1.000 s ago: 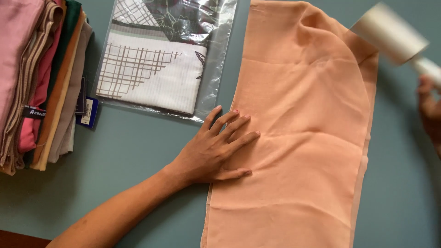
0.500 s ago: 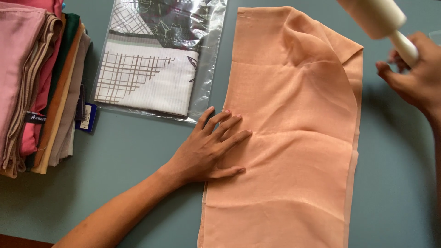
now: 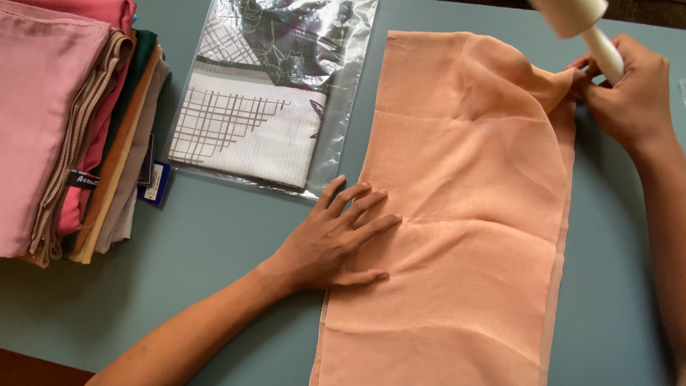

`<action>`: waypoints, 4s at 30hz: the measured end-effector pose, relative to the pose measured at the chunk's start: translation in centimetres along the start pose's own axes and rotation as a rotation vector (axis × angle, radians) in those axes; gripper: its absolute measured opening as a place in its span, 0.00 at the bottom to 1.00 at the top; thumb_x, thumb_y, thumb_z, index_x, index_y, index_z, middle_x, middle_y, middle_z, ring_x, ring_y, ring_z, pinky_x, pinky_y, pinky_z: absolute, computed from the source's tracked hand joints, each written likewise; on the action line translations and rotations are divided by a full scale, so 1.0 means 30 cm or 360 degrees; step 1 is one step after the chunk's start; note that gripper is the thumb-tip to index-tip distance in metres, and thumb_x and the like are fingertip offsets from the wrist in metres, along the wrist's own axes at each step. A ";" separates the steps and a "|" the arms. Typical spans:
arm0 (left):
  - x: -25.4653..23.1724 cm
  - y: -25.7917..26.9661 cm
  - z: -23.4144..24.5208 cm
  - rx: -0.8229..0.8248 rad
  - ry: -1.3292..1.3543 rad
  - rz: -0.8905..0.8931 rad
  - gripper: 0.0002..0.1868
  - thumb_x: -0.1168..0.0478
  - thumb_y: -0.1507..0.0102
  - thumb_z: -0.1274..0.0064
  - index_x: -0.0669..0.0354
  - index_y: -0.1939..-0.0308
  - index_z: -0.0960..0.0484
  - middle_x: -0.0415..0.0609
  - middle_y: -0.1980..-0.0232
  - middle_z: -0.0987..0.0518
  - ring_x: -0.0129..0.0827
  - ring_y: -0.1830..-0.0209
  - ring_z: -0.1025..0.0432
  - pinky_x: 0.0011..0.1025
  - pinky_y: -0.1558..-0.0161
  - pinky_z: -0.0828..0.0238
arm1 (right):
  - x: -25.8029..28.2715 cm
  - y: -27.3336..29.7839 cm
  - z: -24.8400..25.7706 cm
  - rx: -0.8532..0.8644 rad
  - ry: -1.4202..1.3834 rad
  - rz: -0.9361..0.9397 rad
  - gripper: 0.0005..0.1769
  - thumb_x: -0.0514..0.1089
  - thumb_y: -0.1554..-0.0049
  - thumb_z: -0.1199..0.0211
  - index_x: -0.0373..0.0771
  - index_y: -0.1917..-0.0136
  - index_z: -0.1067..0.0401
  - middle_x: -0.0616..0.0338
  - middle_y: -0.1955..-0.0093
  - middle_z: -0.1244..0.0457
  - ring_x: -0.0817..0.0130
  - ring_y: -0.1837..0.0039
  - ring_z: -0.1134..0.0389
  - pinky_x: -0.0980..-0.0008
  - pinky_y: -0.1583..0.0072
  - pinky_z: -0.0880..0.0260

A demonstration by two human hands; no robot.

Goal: The person unfolds a peach scarf, thoroughly removes lint using a lint roller on both sides, and then folds it neatly.

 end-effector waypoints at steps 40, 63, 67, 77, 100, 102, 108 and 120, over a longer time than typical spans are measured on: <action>-0.002 0.009 -0.019 0.0060 -0.0050 0.0004 0.45 0.24 0.39 0.51 0.45 0.27 0.30 0.59 0.27 0.32 0.58 0.26 0.40 0.64 0.23 0.59 | -0.689 0.284 0.196 0.0084 0.0239 -0.0409 0.23 0.53 0.19 0.34 0.34 0.50 0.31 0.54 0.64 0.47 0.65 0.61 0.50 0.63 0.57 0.55; -0.008 0.017 -0.043 0.0161 -0.0080 -0.0069 0.50 0.20 0.38 0.61 0.47 0.22 0.37 0.61 0.21 0.39 0.65 0.19 0.51 0.68 0.23 0.67 | -0.209 0.503 0.184 -0.0009 0.0296 -0.0279 0.16 0.48 0.15 0.46 0.31 0.37 0.38 0.52 0.60 0.48 0.61 0.60 0.50 0.60 0.55 0.50; -0.022 0.019 -0.028 0.0137 0.0021 -0.0151 0.48 0.23 0.38 0.58 0.47 0.23 0.36 0.62 0.22 0.35 0.64 0.19 0.48 0.69 0.23 0.69 | -0.010 0.473 0.132 0.0115 0.0584 0.0048 0.21 0.53 0.24 0.44 0.31 0.44 0.27 0.53 0.62 0.39 0.57 0.60 0.40 0.60 0.54 0.44; -0.227 -0.004 0.068 -0.0278 0.0158 -0.0565 0.21 0.45 0.30 0.49 0.59 0.51 0.18 0.56 0.49 0.20 0.49 0.51 0.26 0.52 0.37 0.34 | 0.107 0.626 0.084 0.0120 0.0689 -0.0062 0.17 0.55 0.29 0.41 0.40 0.50 0.26 0.60 0.70 0.42 0.61 0.66 0.43 0.62 0.57 0.47; -0.849 -0.028 -0.349 0.0093 0.0479 -0.0637 0.02 0.69 0.28 0.49 0.59 0.54 0.22 0.51 0.62 0.24 0.42 0.69 0.32 0.36 0.65 0.39 | 0.090 0.672 0.014 0.0118 0.0746 -0.0036 0.18 0.59 0.30 0.41 0.43 0.50 0.27 0.59 0.65 0.37 0.55 0.63 0.39 0.57 0.57 0.43; -0.848 -0.039 -0.289 -0.0023 0.0571 -0.0685 0.07 0.74 0.26 0.56 0.63 0.58 0.26 0.51 0.60 0.29 0.41 0.68 0.35 0.35 0.64 0.39 | 0.094 0.672 0.014 0.0119 0.0737 -0.0025 0.18 0.59 0.30 0.41 0.43 0.50 0.27 0.59 0.65 0.37 0.55 0.63 0.39 0.58 0.57 0.43; -0.871 -0.024 -0.301 0.0055 0.0706 -0.0809 0.11 0.76 0.28 0.65 0.68 0.64 0.30 0.55 0.55 0.30 0.45 0.65 0.38 0.39 0.63 0.39 | 0.094 0.671 0.013 0.0114 0.0744 -0.0032 0.19 0.60 0.31 0.41 0.43 0.51 0.28 0.60 0.66 0.38 0.56 0.64 0.40 0.58 0.58 0.44; -0.863 0.010 -0.336 0.0237 0.1089 -0.0859 0.19 0.71 0.27 0.68 0.85 0.40 0.26 0.66 0.44 0.28 0.52 0.62 0.32 0.41 0.49 0.26 | 0.101 0.670 0.015 0.0107 0.0741 -0.0018 0.19 0.59 0.30 0.40 0.43 0.51 0.28 0.59 0.65 0.38 0.55 0.64 0.40 0.57 0.58 0.44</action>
Point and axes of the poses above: each hand's wrist, its own y-axis away from the middle knuckle, its own z-axis out of the back of the hand, x = y × z, the point moved 9 cm from there along -y, towards the middle knuckle
